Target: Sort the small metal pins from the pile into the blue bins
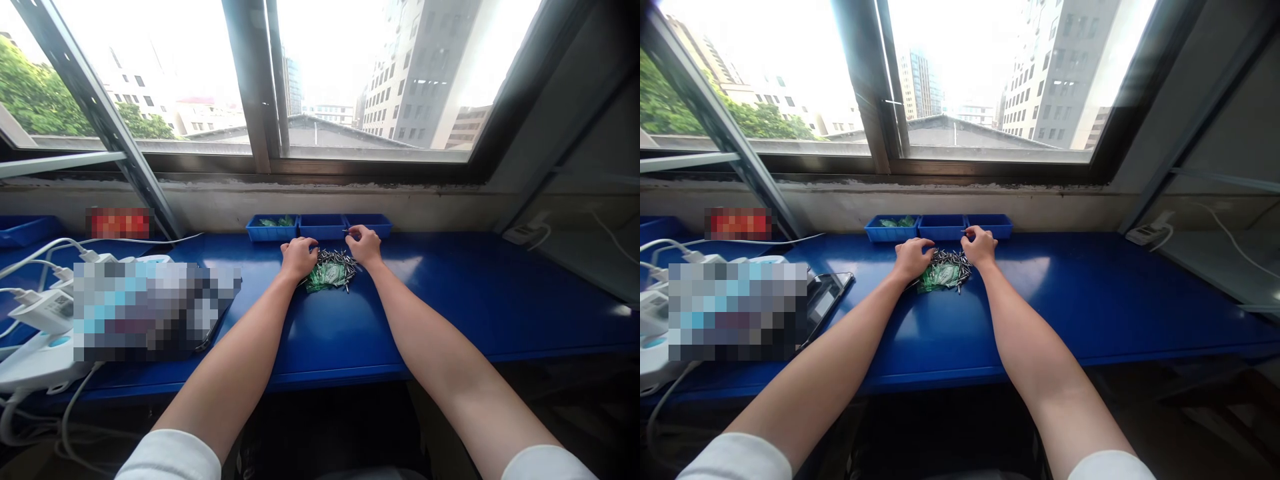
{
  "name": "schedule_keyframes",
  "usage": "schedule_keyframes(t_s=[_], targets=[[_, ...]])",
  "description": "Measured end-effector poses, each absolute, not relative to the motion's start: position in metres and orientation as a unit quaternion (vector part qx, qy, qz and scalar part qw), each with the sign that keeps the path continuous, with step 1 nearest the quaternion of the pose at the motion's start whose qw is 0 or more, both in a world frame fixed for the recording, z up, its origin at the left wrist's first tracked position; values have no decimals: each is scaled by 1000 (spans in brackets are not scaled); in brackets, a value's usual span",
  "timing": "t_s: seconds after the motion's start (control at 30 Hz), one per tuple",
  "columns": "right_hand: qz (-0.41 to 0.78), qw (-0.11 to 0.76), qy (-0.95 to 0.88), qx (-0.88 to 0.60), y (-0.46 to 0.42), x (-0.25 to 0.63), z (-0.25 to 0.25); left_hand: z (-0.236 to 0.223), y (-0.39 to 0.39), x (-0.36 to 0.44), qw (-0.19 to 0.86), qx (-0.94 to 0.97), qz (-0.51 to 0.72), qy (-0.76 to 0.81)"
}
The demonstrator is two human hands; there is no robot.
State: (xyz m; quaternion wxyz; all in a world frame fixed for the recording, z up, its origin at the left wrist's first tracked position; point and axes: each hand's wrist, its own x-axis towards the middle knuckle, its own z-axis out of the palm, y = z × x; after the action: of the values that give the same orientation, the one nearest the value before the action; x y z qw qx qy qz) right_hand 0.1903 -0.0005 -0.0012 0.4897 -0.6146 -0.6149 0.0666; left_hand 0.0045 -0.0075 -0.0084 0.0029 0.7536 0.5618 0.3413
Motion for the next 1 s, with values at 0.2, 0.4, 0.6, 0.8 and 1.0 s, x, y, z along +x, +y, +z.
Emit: schedule_keyframes(t_s=[0.2, 0.4, 0.6, 0.8, 1.0], targets=[[43, 438, -596, -671, 10, 202, -3, -9, -6, 3, 30, 748, 288, 598], [80, 366, -622, -688, 11, 205, -8, -10, -2, 2, 41, 754, 250, 606], [55, 354, -678, -642, 3, 190, -11, -16, 4, 2, 60, 769, 221, 596], [81, 261, -742, -612, -1, 177, -16, -23, 6, 2, 67, 799, 222, 555], [116, 322, -760, -553, 3, 181, -20, -25, 7, 1, 62, 804, 246, 537]])
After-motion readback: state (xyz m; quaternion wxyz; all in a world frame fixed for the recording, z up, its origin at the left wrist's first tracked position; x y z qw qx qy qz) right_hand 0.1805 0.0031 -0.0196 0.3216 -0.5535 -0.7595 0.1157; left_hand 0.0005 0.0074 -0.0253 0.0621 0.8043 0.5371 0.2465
